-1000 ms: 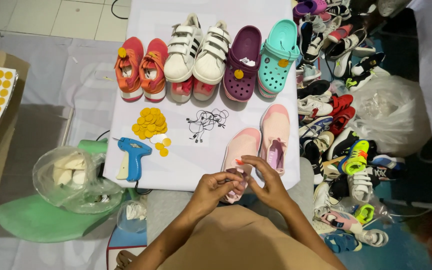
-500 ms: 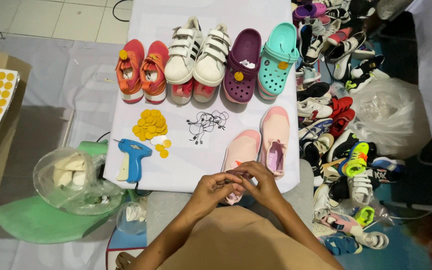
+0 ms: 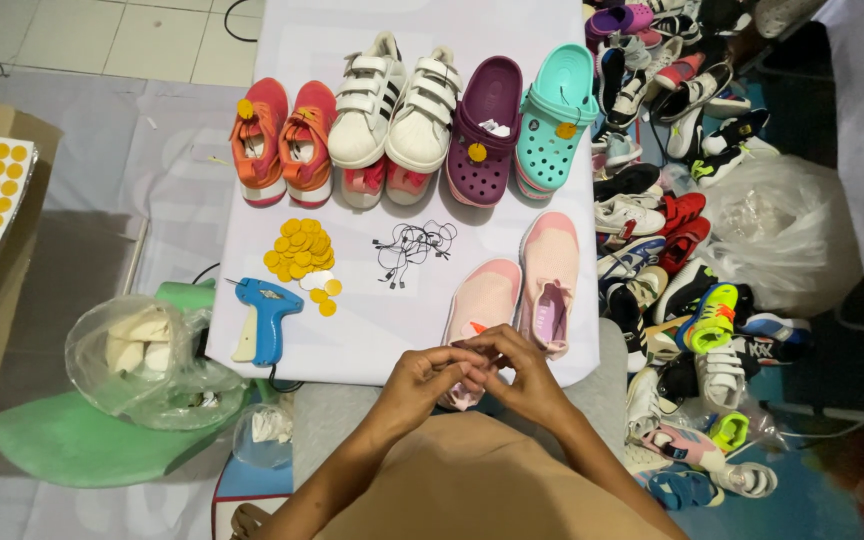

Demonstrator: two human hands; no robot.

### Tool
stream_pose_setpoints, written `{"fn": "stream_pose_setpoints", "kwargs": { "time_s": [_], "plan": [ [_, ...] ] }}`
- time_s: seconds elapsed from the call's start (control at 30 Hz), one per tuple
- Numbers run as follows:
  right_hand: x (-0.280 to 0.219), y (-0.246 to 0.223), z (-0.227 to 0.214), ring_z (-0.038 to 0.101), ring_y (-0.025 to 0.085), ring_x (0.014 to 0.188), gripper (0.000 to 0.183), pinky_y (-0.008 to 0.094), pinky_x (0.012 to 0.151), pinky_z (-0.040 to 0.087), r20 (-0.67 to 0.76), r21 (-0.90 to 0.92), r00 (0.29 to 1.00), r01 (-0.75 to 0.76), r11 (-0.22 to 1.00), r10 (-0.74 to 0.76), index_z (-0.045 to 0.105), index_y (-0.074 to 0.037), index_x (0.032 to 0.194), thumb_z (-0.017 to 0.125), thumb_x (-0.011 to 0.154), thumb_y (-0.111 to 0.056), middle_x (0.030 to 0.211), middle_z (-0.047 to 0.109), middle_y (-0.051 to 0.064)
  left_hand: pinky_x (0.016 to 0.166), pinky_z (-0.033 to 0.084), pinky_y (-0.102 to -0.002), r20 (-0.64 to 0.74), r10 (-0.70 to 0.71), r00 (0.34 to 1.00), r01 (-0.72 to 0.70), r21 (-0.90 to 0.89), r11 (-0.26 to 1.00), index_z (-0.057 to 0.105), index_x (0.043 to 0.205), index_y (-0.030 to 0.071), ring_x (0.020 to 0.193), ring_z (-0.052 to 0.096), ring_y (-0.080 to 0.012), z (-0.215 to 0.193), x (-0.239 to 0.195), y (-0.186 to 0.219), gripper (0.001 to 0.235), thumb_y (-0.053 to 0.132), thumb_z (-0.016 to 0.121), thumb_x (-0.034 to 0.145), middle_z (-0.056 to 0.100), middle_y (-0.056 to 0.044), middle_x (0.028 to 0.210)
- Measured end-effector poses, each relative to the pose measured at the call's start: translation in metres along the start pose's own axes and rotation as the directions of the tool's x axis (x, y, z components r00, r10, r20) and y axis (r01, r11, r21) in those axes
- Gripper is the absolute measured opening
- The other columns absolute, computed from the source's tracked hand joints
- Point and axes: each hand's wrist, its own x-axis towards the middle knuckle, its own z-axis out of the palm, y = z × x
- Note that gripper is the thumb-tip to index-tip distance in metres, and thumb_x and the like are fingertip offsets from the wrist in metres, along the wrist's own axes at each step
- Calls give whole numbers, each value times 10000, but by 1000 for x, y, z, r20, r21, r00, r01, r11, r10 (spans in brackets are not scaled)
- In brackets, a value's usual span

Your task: The person decorates a pair of pink slip-on shoes by attaching yellow circular charms. They use a hot glue gun to apply adhesive to the charms and press them onto the shoes. The person handles the shoes, charms, and glue gun throughout the process.

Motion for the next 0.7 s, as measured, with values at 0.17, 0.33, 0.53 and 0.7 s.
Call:
{"fn": "stream_pose_setpoints", "kwargs": {
  "time_s": [0.17,0.33,0.53,0.7],
  "plan": [
    [-1,13,4,668,237,714,310,334,596,581,-28,-43,999,25,999,-27,758,-66,1125,749,818,-30,969,679,114,694,617,-245,-5,1,1000,-1,-9,1000,745,1121,-34,801,763,-175,-2,0,-5,221,43,611,964,783,-196,890],
    [-2,24,3,664,195,675,181,304,573,551,-81,-79,996,40,996,-47,808,-104,1033,719,876,-85,914,727,69,703,613,-244,-1,2,1000,-2,0,1000,738,1132,-34,805,760,-177,-2,-1,-5,230,46,602,964,780,-193,903],
    [-1,14,-2,682,218,715,193,323,614,560,-117,-65,993,19,998,-27,809,-95,1039,703,880,-64,918,752,84,688,614,-245,2,12,1000,-12,4,1000,734,1128,-33,802,769,-193,-4,-1,-7,228,34,590,965,780,-202,897],
    [2,3,-5,647,156,692,193,279,600,553,-138,39,990,-29,999,34,812,-67,1028,728,863,-13,896,754,84,675,607,-240,4,-8,1000,8,4,1000,733,1125,-27,798,771,-193,-4,-1,-8,243,45,567,963,780,-198,900]
  ]
}}
